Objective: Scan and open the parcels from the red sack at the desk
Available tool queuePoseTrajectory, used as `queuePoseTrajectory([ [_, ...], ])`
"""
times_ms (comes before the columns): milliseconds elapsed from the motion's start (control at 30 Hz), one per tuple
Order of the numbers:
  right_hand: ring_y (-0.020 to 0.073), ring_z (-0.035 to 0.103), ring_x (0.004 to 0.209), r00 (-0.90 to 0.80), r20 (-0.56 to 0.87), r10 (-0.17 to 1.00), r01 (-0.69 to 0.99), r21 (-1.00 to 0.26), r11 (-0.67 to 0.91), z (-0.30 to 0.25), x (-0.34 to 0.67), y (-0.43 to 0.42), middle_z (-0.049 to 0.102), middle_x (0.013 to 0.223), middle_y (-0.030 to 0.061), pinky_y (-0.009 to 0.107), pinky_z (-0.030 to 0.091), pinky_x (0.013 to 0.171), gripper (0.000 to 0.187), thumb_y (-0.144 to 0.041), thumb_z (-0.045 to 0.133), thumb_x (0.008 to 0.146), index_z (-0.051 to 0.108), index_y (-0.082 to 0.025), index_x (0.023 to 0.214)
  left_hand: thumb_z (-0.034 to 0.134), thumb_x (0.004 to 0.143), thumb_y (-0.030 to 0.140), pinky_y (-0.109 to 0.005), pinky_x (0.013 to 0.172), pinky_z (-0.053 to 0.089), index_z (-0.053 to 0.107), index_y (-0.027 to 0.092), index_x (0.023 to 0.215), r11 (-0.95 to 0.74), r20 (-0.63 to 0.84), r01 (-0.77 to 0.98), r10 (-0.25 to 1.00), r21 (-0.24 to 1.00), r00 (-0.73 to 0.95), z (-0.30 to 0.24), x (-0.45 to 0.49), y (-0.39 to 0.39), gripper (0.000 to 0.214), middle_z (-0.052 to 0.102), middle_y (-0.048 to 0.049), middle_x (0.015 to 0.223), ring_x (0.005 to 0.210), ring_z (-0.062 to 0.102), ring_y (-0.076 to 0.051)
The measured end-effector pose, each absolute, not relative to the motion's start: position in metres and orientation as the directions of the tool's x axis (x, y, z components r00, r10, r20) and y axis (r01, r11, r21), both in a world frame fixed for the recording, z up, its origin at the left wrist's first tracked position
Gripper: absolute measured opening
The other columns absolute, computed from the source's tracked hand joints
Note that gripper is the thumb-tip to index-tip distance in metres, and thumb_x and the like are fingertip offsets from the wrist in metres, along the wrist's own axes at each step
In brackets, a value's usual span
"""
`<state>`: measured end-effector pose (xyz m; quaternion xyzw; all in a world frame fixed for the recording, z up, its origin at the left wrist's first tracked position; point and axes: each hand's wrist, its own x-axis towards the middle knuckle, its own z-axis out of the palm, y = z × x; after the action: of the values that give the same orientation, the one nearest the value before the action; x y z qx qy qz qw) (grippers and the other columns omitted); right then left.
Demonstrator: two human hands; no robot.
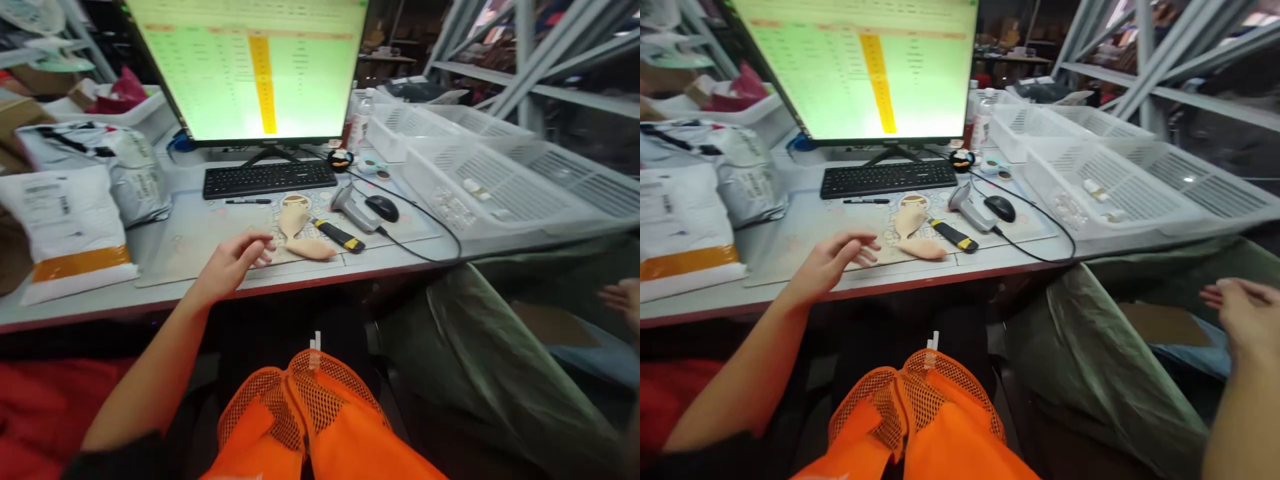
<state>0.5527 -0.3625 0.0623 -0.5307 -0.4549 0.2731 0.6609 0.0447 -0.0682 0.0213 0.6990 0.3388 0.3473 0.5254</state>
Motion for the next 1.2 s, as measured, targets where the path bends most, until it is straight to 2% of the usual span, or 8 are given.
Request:
queuePoseTrajectory([
  [133, 0.033, 0.075, 0.093, 0.622, 0.471, 0.626, 0.7, -0.692, -0.175, 0.065, 0.484, -0.262, 0.077, 0.104, 0.0143, 0.061, 0.059, 0.094, 0.031, -0.049, 0.069, 0.09, 0.072, -0.026, 0.112, 0.065, 0.089, 0.061, -0.038, 0.086, 0.058, 0.068, 0.023, 0.123, -0.391, 0.15, 0.486, 0.874, 0.781, 0.462, 0.022, 0.076, -0.009, 0.051, 0.074, -0.0083, 0.115, 0.09, 0.071, -0.024],
  [233, 0.0286, 0.073, 0.093, 0.163, 0.189, 0.968, 0.847, -0.531, -0.039, 0.061, 0.393, -0.187, 0.076, 0.111, 0.0146, 0.049, 0.059, 0.09, 0.044, -0.047, 0.068, 0.088, 0.07, -0.019, 0.122, 0.07, 0.086, 0.058, -0.041, 0.103, 0.051, 0.059, 0.019, 0.138, -0.457, 0.124, 0.652, 0.863, 0.604, 0.49, 0.012, 0.111, 0.018, 0.066, 0.065, -0.014, 0.139, 0.118, 0.065, -0.031],
  [367, 0.0339, 0.068, 0.11, -0.131, -0.095, 0.987, 0.983, -0.139, 0.117, 0.042, 0.305, -0.118, 0.073, 0.117, 0.0178, 0.04, 0.053, 0.088, 0.032, -0.04, 0.07, 0.089, 0.07, -0.014, 0.109, 0.085, 0.067, 0.061, -0.047, 0.1, 0.05, 0.059, 0.017, 0.14, -0.403, -0.067, 0.793, 0.874, 0.456, 0.482, 0.004, 0.148, 0.032, 0.09, 0.061, -0.0225, 0.142, 0.124, 0.062, -0.042],
  [533, 0.0279, 0.067, 0.103, -0.213, 0.022, 0.977, 0.976, 0.056, 0.212, 0.033, 0.262, -0.082, 0.073, 0.107, 0.0128, 0.034, 0.046, 0.084, 0.023, -0.014, 0.048, 0.096, 0.067, -0.016, 0.109, 0.074, 0.08, 0.036, -0.042, 0.094, 0.052, 0.072, 0.017, 0.102, -0.352, 0.029, 0.67, 0.896, 0.654, 0.442, 0.011, 0.146, 0.063, 0.029, 0.076, -0.0163, 0.11, 0.109, 0.069, -0.036],
  [633, 0.0288, 0.065, 0.108, -0.278, 0.091, 0.956, 0.957, 0.117, 0.267, 0.031, 0.248, -0.063, 0.072, 0.11, 0.0155, 0.035, 0.045, 0.088, 0.03, -0.008, 0.045, 0.094, 0.067, -0.014, 0.115, 0.061, 0.088, 0.038, -0.038, 0.083, 0.056, 0.069, 0.015, 0.095, -0.116, 0.09, 0.068, 0.946, 0.991, 0.311, 0.017, 0.131, 0.085, 0.025, 0.076, -0.0143, 0.101, 0.09, 0.072, -0.027],
  [800, 0.0247, 0.067, 0.083, -0.338, 0.02, 0.941, 0.913, -0.235, 0.333, 0.036, 0.251, -0.009, 0.075, 0.095, 0.0107, 0.034, 0.047, 0.073, 0.016, -0.026, 0.059, 0.094, 0.071, -0.017, 0.096, 0.06, 0.086, 0.037, -0.032, 0.084, 0.057, 0.067, 0.016, 0.099, 0.11, 0.103, -0.7, 0.962, 0.705, 0.255, 0.019, 0.108, 0.096, 0.025, 0.076, -0.0087, 0.099, 0.085, 0.072, -0.019],
  [967, 0.0264, 0.068, 0.102, -0.104, 0.369, 0.924, 0.597, -0.72, 0.354, 0.03, 0.264, 0.031, 0.074, 0.109, 0.0095, 0.039, 0.052, 0.086, 0.033, -0.048, 0.066, 0.09, 0.069, -0.021, 0.107, 0.058, 0.091, 0.059, -0.038, 0.09, 0.06, 0.068, 0.015, 0.105, 0.187, 0.1, -0.799, 0.95, 0.572, 0.295, 0.024, 0.097, 0.087, 0.047, 0.076, -0.0102, 0.097, 0.097, 0.075, -0.026],
  [1200, 0.0261, 0.067, 0.103, -0.355, 0.127, 0.926, 0.215, -0.953, 0.213, -0.016, 0.246, 0.023, 0.073, 0.11, 0.0082, 0.04, 0.053, 0.091, 0.046, -0.057, 0.074, 0.083, 0.068, -0.019, 0.108, 0.047, 0.096, 0.064, -0.047, 0.105, 0.056, 0.065, 0.015, 0.126, 0.337, 0.047, -0.777, 0.904, 0.532, 0.425, 0.038, 0.102, 0.062, 0.06, 0.075, -0.0125, 0.116, 0.124, 0.068, -0.034],
])
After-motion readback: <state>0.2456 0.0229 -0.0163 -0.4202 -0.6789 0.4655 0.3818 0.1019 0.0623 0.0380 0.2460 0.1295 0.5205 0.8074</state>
